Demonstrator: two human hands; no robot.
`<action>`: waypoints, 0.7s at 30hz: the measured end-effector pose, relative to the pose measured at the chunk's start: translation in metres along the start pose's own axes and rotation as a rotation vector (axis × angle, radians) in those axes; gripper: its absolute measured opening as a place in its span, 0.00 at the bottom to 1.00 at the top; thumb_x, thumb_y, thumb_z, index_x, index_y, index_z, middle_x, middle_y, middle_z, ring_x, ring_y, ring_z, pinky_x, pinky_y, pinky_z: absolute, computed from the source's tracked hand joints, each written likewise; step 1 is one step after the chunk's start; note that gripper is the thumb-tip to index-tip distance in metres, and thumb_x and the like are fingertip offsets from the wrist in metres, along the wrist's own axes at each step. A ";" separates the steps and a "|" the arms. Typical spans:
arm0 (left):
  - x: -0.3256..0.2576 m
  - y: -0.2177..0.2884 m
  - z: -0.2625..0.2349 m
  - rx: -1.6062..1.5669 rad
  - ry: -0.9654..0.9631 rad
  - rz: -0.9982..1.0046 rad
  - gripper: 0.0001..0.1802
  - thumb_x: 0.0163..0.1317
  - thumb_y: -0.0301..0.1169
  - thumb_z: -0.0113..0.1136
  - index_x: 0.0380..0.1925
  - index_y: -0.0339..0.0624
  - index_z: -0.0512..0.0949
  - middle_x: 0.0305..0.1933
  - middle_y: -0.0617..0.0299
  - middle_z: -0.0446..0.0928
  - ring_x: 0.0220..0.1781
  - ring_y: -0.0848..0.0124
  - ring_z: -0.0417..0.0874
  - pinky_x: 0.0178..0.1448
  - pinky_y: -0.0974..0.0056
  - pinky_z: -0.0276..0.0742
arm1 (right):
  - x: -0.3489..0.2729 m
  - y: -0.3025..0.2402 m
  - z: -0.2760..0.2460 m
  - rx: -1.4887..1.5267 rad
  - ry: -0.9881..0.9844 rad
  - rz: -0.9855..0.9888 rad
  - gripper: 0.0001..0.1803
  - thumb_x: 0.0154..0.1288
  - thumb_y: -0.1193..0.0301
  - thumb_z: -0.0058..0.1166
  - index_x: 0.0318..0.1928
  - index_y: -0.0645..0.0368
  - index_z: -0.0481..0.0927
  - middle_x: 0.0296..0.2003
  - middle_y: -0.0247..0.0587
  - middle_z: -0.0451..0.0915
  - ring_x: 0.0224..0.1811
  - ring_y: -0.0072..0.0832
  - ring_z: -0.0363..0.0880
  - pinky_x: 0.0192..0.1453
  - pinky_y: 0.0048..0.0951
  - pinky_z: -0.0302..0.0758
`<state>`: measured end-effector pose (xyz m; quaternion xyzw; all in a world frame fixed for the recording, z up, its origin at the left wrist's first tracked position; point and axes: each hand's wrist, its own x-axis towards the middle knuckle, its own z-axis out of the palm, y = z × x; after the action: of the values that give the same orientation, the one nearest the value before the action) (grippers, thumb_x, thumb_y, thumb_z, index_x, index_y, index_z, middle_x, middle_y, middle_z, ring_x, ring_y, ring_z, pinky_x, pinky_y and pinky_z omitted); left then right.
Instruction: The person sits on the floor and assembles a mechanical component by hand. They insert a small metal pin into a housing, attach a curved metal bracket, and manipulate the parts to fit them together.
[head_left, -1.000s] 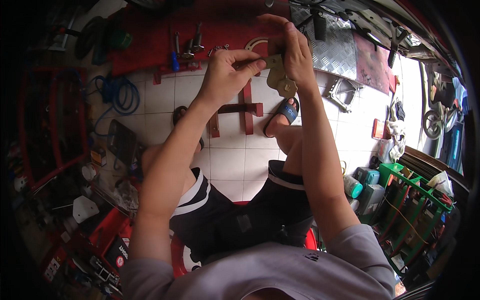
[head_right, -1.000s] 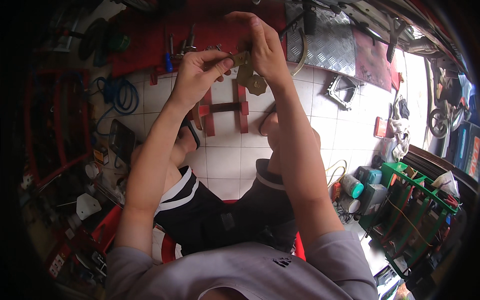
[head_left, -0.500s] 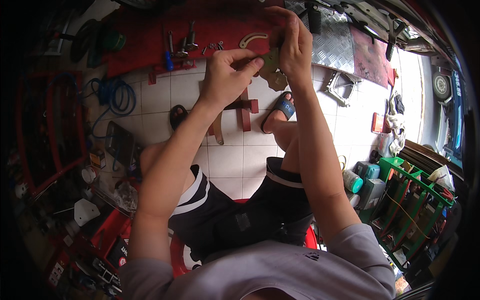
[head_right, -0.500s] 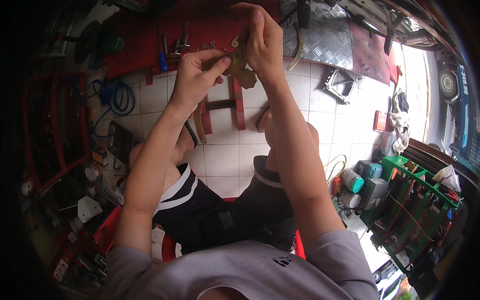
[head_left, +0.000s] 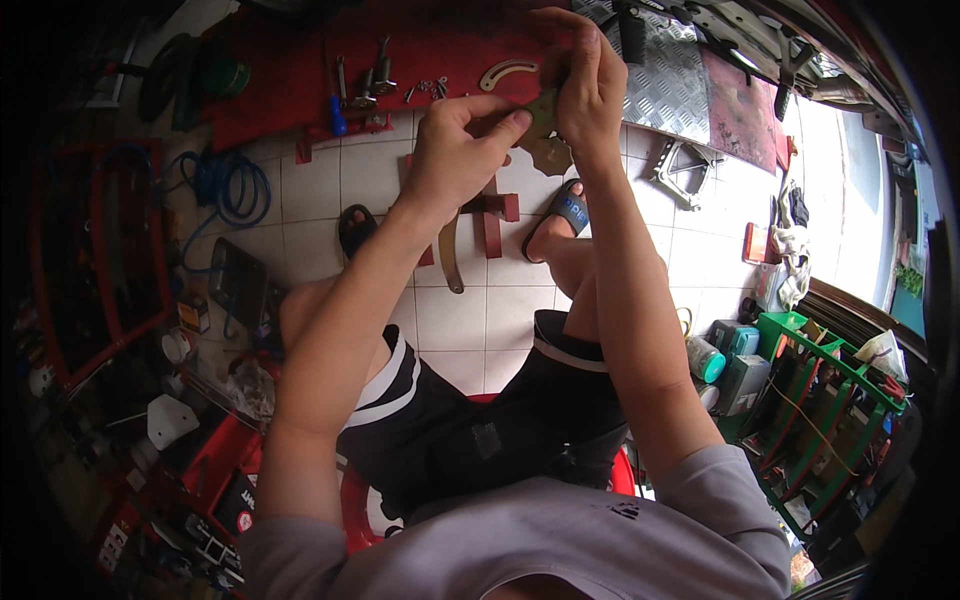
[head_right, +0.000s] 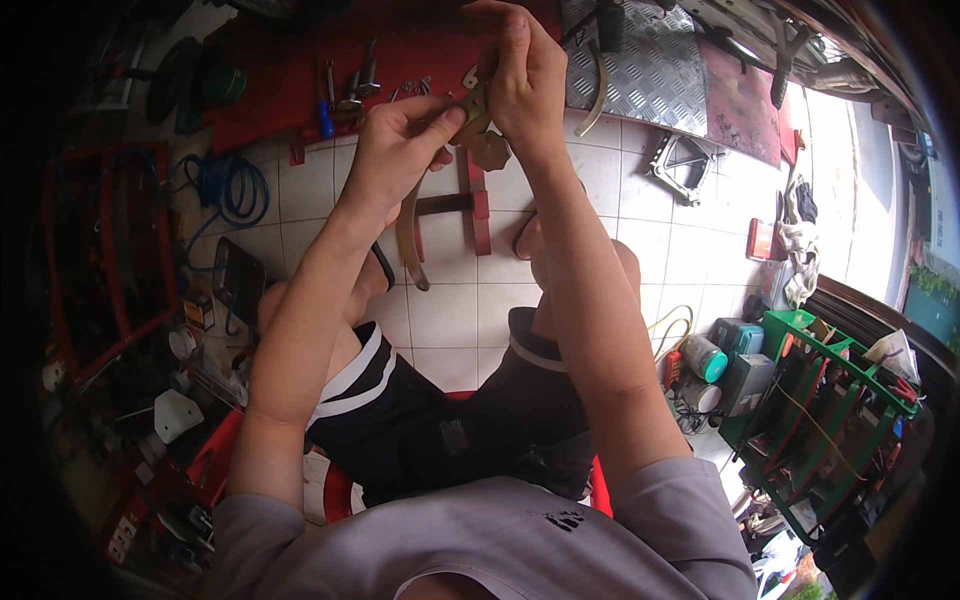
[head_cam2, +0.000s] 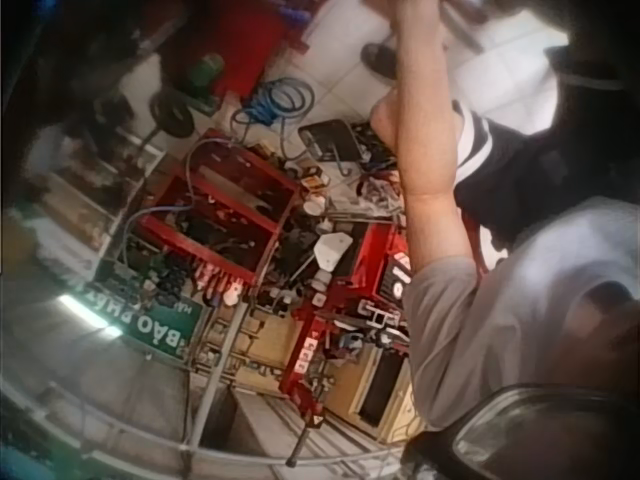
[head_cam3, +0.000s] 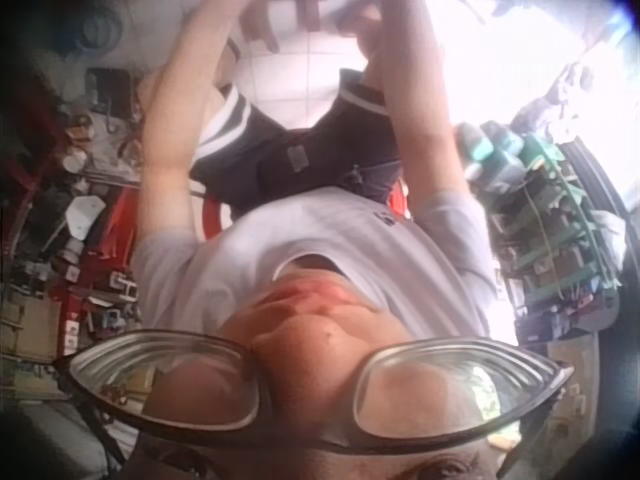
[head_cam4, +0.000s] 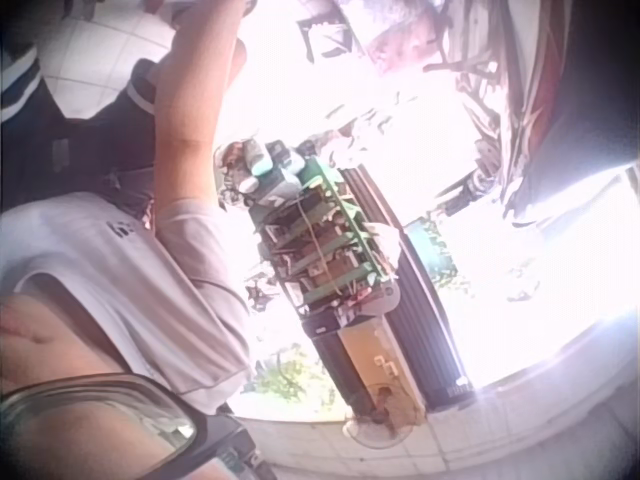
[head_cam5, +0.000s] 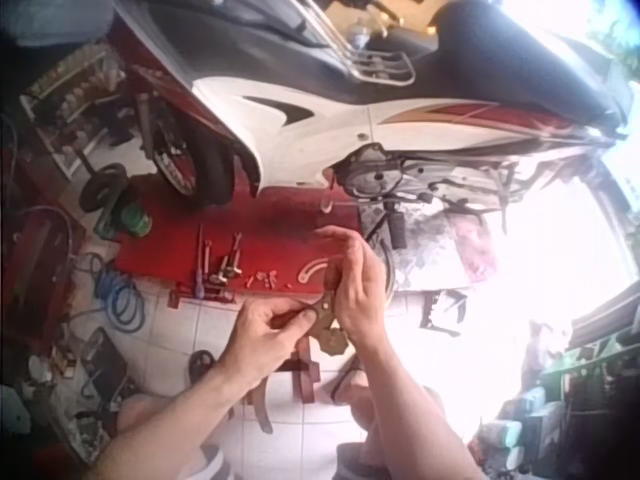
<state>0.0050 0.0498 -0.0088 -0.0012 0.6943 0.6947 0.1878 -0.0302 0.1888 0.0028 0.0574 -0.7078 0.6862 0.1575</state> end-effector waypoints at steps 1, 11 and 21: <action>0.000 0.000 -0.001 0.016 -0.003 -0.003 0.11 0.62 0.34 0.60 0.39 0.38 0.81 0.29 0.67 0.79 0.27 0.82 0.74 0.33 0.75 0.72 | 0.000 0.001 0.001 -0.008 0.000 -0.008 0.25 0.76 0.57 0.30 0.46 0.63 0.77 0.12 0.23 0.61 0.14 0.10 0.55 0.19 0.17 0.53; 0.004 -0.004 -0.014 -0.236 -0.044 -0.151 0.09 0.62 0.33 0.59 0.37 0.40 0.82 0.30 0.68 0.80 0.26 0.82 0.71 0.35 0.74 0.68 | 0.006 0.017 -0.014 0.000 -0.211 0.119 0.23 0.75 0.58 0.35 0.43 0.63 0.80 0.22 0.31 0.76 0.24 0.14 0.70 0.28 0.19 0.66; 0.009 -0.006 -0.026 -0.341 -0.088 -0.174 0.08 0.61 0.31 0.60 0.34 0.38 0.83 0.27 0.66 0.80 0.23 0.82 0.71 0.30 0.74 0.67 | 0.009 0.016 -0.036 -0.196 -0.500 0.207 0.18 0.66 0.61 0.47 0.34 0.65 0.80 0.24 0.37 0.77 0.27 0.21 0.72 0.32 0.24 0.68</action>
<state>-0.0083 0.0264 -0.0183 -0.0625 0.5547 0.7830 0.2743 -0.0386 0.2266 -0.0094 0.1368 -0.7897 0.5916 -0.0879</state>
